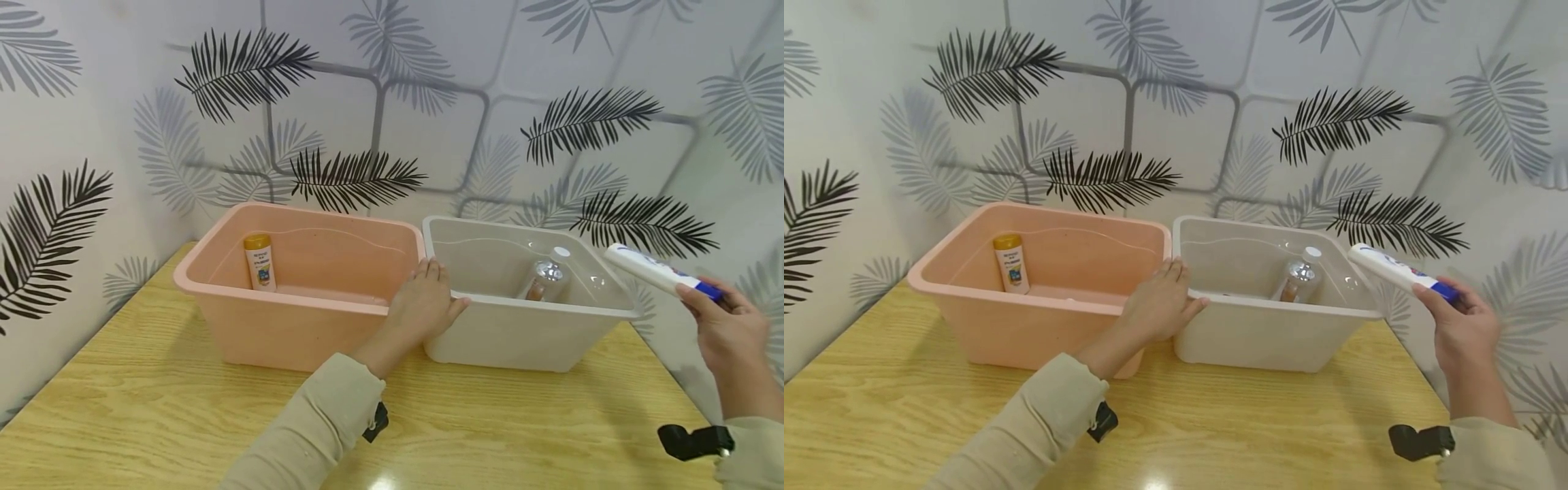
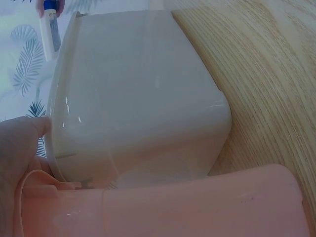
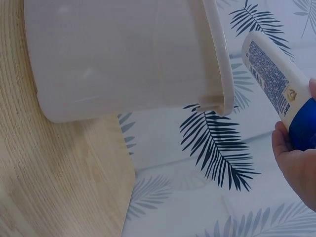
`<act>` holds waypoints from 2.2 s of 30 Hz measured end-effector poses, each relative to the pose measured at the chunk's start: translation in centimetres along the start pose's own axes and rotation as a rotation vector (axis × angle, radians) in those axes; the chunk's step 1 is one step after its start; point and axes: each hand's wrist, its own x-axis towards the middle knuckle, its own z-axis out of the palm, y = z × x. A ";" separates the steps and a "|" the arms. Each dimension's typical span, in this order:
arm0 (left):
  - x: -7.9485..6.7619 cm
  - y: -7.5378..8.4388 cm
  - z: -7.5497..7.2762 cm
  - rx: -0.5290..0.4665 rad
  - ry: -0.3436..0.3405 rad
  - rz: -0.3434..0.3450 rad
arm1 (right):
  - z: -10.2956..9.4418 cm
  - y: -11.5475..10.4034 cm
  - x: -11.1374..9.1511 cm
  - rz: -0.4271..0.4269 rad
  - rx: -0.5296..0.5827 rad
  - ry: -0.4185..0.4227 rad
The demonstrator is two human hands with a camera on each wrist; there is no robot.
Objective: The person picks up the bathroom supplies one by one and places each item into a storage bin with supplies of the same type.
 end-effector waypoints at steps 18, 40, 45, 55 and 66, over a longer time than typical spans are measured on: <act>0.3 -0.2 0.2 0.016 -0.004 0.011 | 4.3 1.0 -0.5 0.078 -0.010 -0.172; 0.1 -0.2 0.0 0.016 -0.028 -0.007 | 8.7 3.3 0.2 0.098 -0.439 -0.197; 0.1 -0.2 0.1 0.029 -0.023 0.001 | 9.2 3.7 0.5 0.073 -0.737 -0.228; 0.1 -0.2 0.1 0.040 -0.013 0.006 | 9.3 4.2 0.6 -0.099 -1.101 -0.381; 0.2 0.3 0.3 0.028 -0.051 -0.006 | 8.9 4.0 0.2 -0.164 -1.257 -0.442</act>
